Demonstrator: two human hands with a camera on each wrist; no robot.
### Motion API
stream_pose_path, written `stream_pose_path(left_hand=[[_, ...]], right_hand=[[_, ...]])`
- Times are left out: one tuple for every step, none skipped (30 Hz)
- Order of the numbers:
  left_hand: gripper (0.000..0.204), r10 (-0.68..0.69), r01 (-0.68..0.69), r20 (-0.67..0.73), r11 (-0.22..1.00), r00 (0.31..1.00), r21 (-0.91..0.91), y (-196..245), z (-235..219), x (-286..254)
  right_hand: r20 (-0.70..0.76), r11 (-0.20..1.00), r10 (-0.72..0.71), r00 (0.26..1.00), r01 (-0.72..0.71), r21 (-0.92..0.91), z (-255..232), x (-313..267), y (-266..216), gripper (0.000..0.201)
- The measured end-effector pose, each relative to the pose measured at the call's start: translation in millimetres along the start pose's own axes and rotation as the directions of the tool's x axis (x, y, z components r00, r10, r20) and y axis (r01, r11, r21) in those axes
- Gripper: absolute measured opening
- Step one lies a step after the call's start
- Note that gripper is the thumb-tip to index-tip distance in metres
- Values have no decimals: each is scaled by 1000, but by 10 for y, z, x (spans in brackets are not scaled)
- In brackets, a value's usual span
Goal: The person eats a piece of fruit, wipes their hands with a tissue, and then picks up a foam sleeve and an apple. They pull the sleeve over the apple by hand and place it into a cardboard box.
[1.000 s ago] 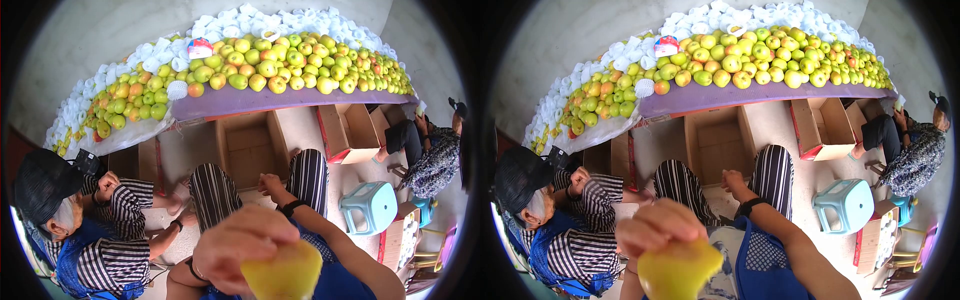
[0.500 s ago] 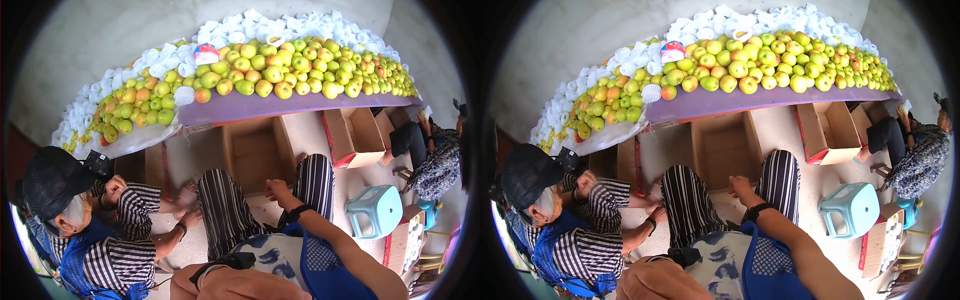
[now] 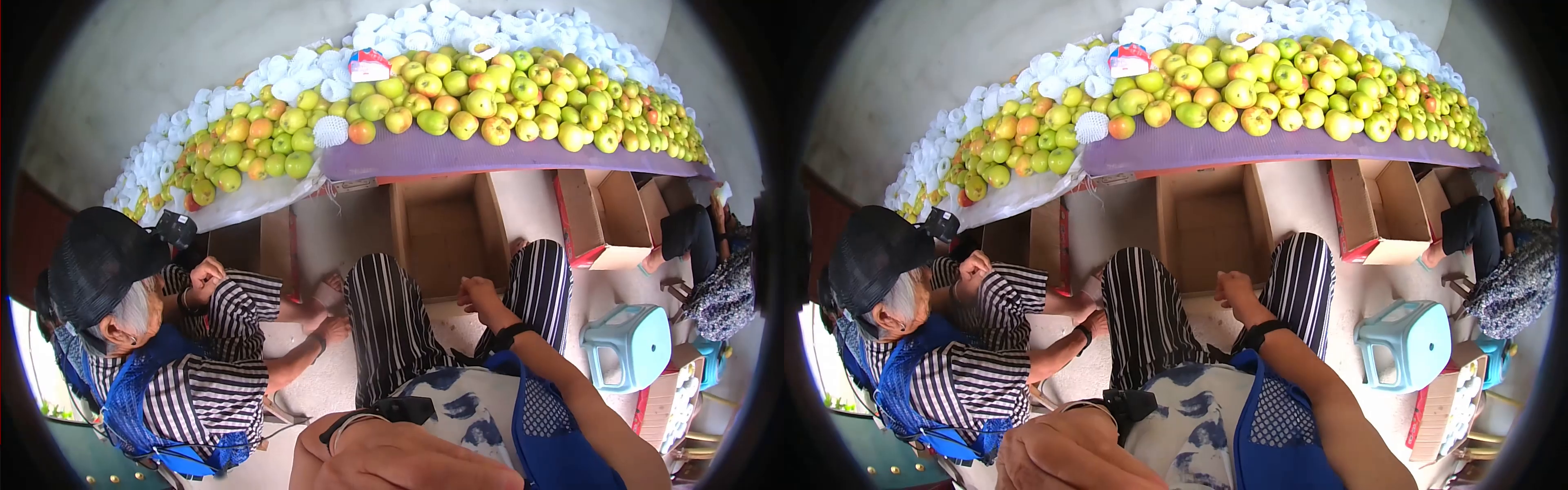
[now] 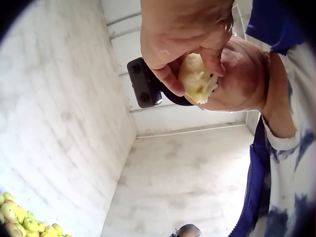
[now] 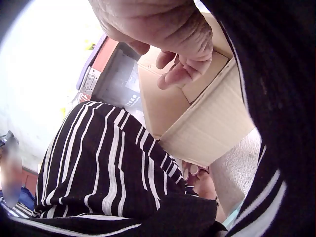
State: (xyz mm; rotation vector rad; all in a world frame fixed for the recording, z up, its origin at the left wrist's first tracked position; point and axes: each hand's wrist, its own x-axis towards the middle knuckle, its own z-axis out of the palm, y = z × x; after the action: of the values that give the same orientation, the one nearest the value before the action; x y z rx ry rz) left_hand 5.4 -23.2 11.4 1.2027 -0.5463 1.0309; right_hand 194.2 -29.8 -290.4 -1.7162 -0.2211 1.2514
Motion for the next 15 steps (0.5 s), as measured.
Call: stream_pose_path(left_hand=[[26, 6, -6, -3, 1000, 1000, 2, 6, 3, -3], [26, 11, -11, -3, 1000, 1000, 6, 6, -4, -7], [26, 18, -18, -7, 1000, 1000, 13, 6, -13, -6], [26, 22, -22, -11, 1000, 1000, 16, 13, -18, -7], [26, 30, -30, -13, 999, 999, 23, 21, -20, 4], [26, 37, -37, -12, 999, 999, 25, 22, -21, 11], [26, 45, -44, -14, 998, 999, 36, 39, -16, 15], [26, 58, -58, -8, 998, 998, 39, 38, -13, 26], [27, 57, -56, -12, 997, 998, 53, 63, -25, 34], [27, 68, -67, -9, 996, 998, 64, 62, -29, 37], [27, 68, -66, -15, 995, 998, 76, 71, -50, 50], [27, 74, -71, -21, 993, 997, 94, 51, -60, 36], [27, 71, -68, -27, 991, 997, 111, 52, -90, 23], [27, 67, -63, -34, 990, 997, 123, 34, -127, 12], [27, 75, -68, -47, 988, 996, 142, 20, -170, 4]], right_hand=[[4, 1000, 4, 1000, -4, 5, 1, 6, -5, 23], [7, 1000, 9, 1000, -9, 10, -7, 10, -6, 23], [9, 1000, 15, 1000, -15, 15, -10, 1, 10, 23], [14, 999, 22, 1000, -22, 26, -20, -17, 25, 23], [20, 999, 32, 999, -33, 40, -16, -54, 44, 23], [25, 998, 24, 999, -26, 52, -19, -33, -13, 22], [21, 998, 28, 999, -29, 49, -25, -42, -22, 22], [16, 999, 26, 1000, -26, 47, -23, -44, -33, 22], [13, 999, 24, 1000, -24, 45, -17, -43, -41, 22], [17, 999, 19, 1000, -20, 50, -17, -34, -34, 22], [20, 998, 13, 1000, -14, 55, -17, -9, -26, 22], [23, 998, 11, 1000, -12, 59, -18, -3, -10, 22], [22, 998, 7, 1000, -9, 55, -19, 7, 1, 23], [19, 999, 3, 1000, -4, 50, -15, 17, 10, 23], [17, 999, -1, 1000, 0, 45, -11, 20, 12, 23]])
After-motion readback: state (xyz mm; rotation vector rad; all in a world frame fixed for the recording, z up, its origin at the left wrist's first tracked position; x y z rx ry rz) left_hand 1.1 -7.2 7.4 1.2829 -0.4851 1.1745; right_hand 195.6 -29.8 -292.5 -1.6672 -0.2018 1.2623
